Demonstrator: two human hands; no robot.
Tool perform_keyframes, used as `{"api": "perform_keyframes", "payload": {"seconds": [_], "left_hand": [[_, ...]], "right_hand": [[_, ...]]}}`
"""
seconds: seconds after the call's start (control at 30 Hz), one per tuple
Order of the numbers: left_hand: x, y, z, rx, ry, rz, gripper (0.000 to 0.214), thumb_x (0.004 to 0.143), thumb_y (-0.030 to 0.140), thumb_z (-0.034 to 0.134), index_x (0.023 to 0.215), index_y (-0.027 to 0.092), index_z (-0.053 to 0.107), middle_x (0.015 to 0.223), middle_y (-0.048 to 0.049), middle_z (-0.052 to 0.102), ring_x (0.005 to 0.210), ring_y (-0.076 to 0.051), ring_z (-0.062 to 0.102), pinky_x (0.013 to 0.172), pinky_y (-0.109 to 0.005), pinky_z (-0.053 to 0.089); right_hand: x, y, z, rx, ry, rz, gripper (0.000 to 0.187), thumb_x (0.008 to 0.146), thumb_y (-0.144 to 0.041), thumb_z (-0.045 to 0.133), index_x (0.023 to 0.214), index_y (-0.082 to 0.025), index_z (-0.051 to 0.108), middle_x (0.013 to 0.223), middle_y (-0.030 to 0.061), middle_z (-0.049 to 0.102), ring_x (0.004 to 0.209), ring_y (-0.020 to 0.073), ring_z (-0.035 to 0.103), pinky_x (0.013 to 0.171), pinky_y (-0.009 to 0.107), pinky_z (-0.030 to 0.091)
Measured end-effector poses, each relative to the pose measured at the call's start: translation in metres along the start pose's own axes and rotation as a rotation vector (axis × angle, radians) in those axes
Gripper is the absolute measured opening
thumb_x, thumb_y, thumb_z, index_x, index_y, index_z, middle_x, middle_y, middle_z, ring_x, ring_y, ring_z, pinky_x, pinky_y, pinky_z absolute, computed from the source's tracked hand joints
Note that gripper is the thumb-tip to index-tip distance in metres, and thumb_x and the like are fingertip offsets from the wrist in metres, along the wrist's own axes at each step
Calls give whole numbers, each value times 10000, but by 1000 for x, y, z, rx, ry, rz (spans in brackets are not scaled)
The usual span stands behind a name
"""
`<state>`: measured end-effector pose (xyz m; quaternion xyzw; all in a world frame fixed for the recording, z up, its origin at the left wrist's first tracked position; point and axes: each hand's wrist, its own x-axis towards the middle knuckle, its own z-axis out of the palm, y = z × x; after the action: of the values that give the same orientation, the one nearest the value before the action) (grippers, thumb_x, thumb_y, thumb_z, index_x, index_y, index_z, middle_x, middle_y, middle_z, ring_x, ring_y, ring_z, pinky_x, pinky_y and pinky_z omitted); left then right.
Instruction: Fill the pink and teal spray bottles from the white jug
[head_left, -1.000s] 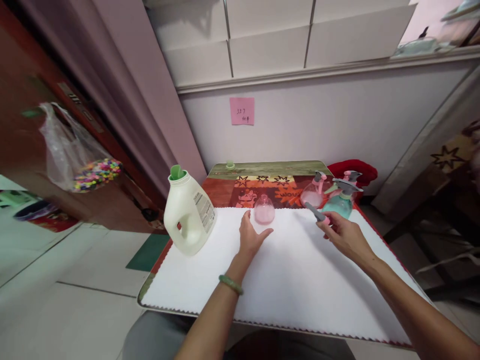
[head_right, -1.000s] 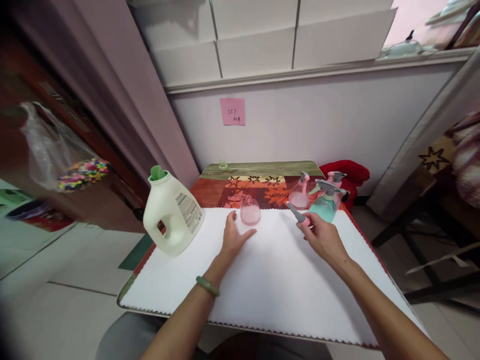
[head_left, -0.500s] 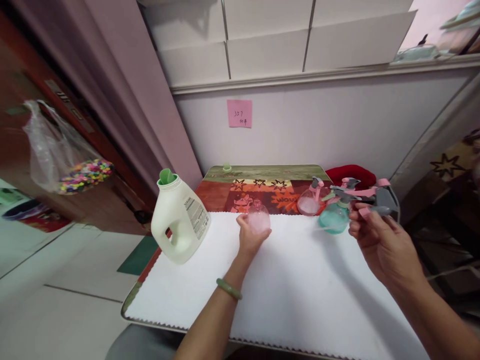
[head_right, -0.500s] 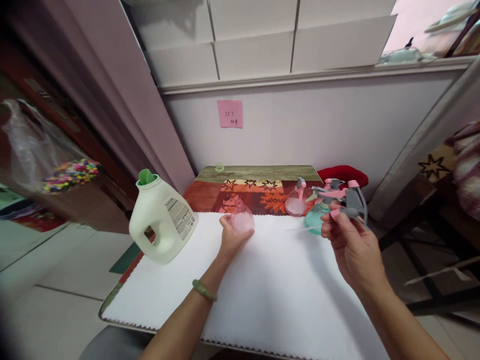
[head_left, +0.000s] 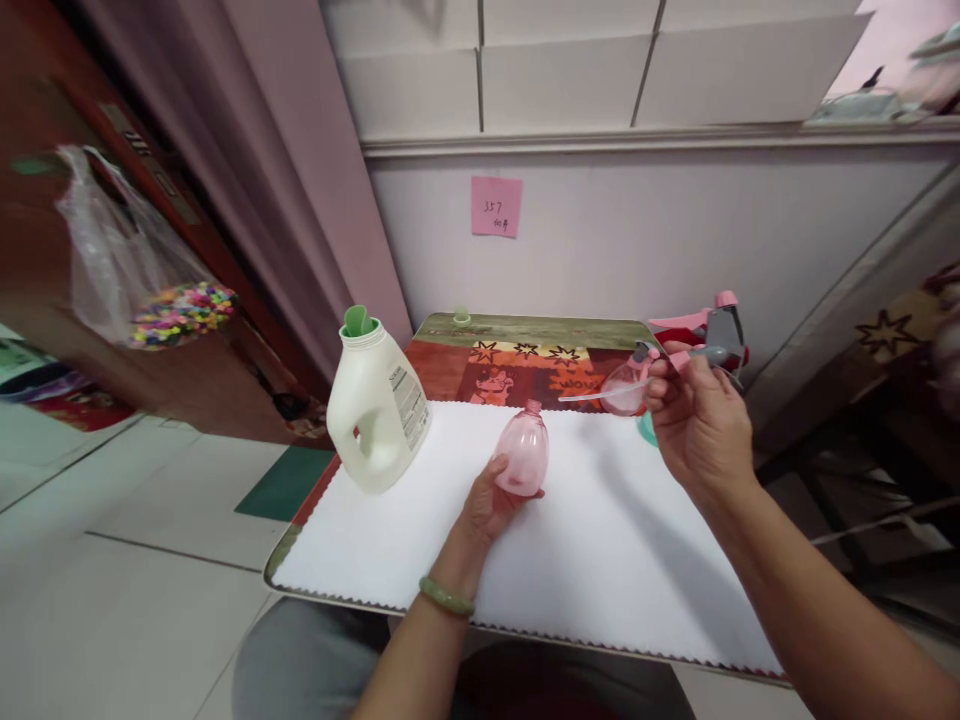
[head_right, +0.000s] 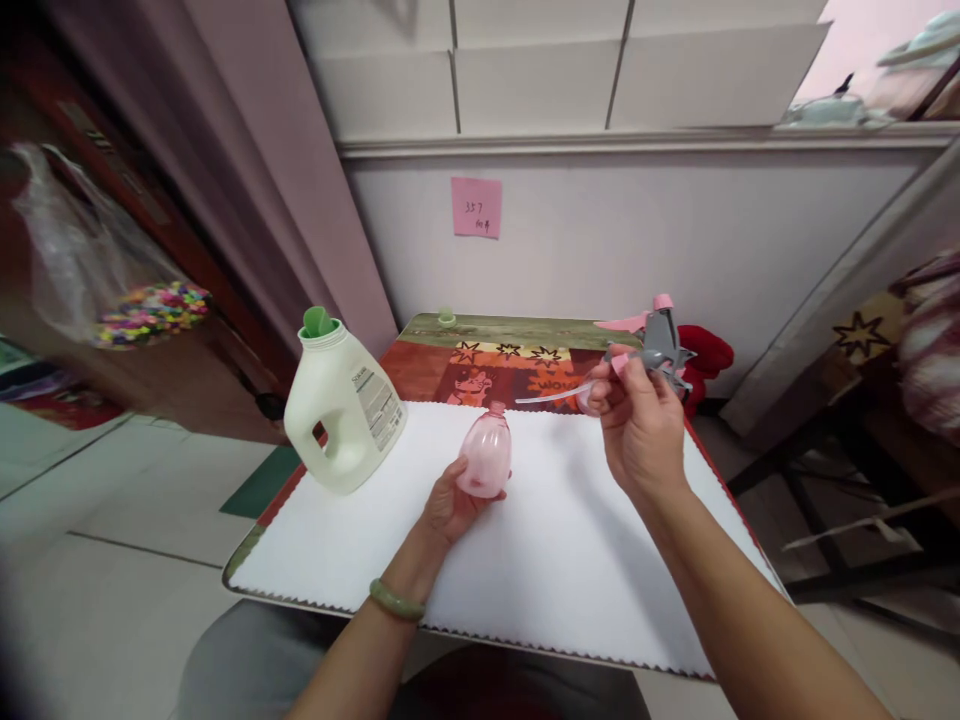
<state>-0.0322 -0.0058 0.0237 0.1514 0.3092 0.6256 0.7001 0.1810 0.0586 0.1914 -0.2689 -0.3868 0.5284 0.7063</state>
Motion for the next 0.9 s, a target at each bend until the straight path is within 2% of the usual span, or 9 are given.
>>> {"api": "perform_keyframes", "payload": {"seconds": [0.13,0.27,0.4,0.57,0.7,0.8,0.9], "left_hand": [[2,-1,0,-37,-24,-29,631,789,461,760,1301,134,588,1101,-148,713,857,-262,712,538,-310,586],[3,3,-1,-90,-18,-81,695,819,650,682,1264,122,613,1040,-139,730,789,-229,708,536,-291,581],[4,5,-2,-125,-24,-92,744,822,721,625,1274,130,619,1049,-134,734,772,-224,704,535,-299,579],[4,1,-2,-92,-15,-70,802,821,770,568,1276,113,632,1099,-178,723,790,-237,688,538,-318,572],[4,-1,-2,-59,-27,-30,894,787,853,479,1271,122,652,1161,-199,713,808,-244,673,532,-316,557],[4,0,-1,-71,-39,-19,894,792,862,443,1251,128,669,1139,-193,724,796,-238,678,539,-303,548],[4,2,-1,-78,-49,-35,855,822,836,441,1245,129,666,1100,-183,737,777,-239,696,542,-299,545]], "right_hand": [[2,12,10,-39,-15,-21,313,770,-425,829,931,-195,692,772,-19,679,563,62,581,506,170,485],[4,20,12,-72,-6,14,348,754,-454,830,931,-192,685,755,-31,658,545,58,567,506,178,482],[6,21,12,-115,-25,41,358,758,-476,822,928,-191,690,738,-28,662,532,62,551,481,184,457],[11,27,11,-136,-64,132,389,736,-498,832,927,-186,698,722,-28,671,524,58,545,485,176,453],[3,48,10,-226,-92,236,485,695,-583,831,917,-177,687,719,-11,686,524,77,559,483,195,454],[-9,72,9,-387,-117,288,550,686,-665,789,906,-170,694,837,45,736,627,123,619,553,241,492],[-21,95,7,-520,-124,270,542,730,-679,737,939,-178,739,1022,79,753,870,181,657,730,296,527]]}}
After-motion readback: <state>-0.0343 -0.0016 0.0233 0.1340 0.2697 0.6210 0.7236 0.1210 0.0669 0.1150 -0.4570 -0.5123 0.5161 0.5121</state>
